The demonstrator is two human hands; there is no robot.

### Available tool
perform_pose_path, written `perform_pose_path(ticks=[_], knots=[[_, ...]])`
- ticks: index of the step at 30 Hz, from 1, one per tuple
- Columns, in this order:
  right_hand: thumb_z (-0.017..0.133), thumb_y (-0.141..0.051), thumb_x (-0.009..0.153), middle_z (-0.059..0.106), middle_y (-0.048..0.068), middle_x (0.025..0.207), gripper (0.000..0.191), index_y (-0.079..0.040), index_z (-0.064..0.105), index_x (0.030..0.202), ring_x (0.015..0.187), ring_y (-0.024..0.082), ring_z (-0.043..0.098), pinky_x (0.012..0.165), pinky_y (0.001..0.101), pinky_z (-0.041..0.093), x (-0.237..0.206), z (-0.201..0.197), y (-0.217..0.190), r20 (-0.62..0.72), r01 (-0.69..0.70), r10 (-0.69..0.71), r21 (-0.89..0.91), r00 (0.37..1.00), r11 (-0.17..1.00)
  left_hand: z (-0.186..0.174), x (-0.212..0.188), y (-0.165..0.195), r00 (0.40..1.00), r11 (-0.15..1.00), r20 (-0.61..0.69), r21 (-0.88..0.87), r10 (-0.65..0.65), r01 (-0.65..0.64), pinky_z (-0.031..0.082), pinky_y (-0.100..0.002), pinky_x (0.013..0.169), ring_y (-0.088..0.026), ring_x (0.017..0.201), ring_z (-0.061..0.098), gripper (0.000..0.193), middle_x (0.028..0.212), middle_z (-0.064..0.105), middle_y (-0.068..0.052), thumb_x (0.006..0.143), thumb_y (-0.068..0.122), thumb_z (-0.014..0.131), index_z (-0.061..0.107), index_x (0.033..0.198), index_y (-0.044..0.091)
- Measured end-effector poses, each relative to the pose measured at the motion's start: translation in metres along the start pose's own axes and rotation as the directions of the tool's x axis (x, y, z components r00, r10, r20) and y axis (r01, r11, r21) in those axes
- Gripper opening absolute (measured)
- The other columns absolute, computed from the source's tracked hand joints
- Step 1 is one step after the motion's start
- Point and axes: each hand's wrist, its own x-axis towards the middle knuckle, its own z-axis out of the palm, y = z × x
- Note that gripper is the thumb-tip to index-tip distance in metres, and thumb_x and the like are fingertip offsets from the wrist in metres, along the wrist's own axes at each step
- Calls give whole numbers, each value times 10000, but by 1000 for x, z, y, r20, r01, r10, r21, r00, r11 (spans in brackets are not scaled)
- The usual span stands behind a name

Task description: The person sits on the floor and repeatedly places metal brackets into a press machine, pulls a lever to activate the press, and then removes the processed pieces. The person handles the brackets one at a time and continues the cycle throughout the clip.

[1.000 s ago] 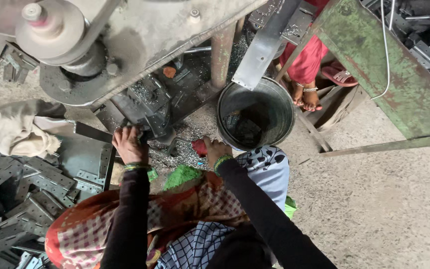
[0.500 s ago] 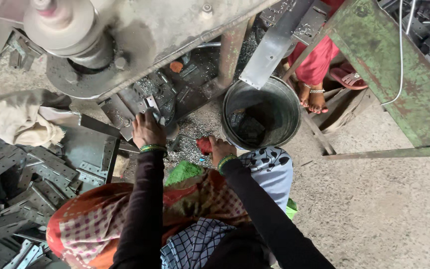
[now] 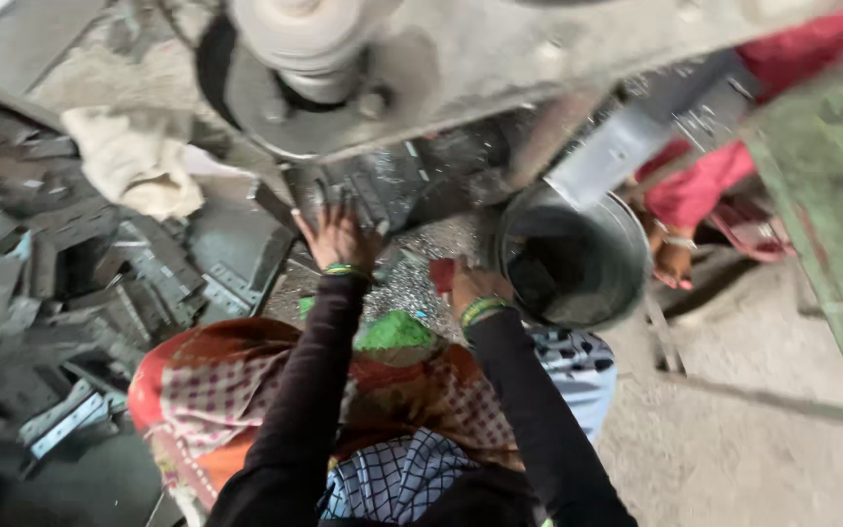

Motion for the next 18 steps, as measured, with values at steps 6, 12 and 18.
perform_pose_path(ticks=[6,12,18], knots=[[665,-477,929,676,195,1253,509,-301,498,1376,1117,400,678,940,531,534,16,63,25,-32,-15,12,-101,999,995,-4,10,-2,997,997,53,-41,-60,62,-42,-650,1212,-282,1534,251,793,1655,293,-99,972,595,528,321,1572,119],[707,-420,889,632,242,1268,781,-211,277,1505,1083,457,664,891,562,534,36,101,46,-70,-32,29,-31,997,999,-5,2,-4,997,984,41,-164,-64,70,-18,-636,1260,-277,1526,327,754,1628,385,-89,940,431,628,380,1567,94],[693,-374,913,679,208,1237,643,-178,369,1433,1112,419,688,923,552,542,30,41,30,-7,-28,27,-149,1000,988,1,2,-2,988,978,-148,-208,-42,11,9,-661,1211,-291,1452,372,712,1541,462,-101,876,408,663,451,1469,77]])
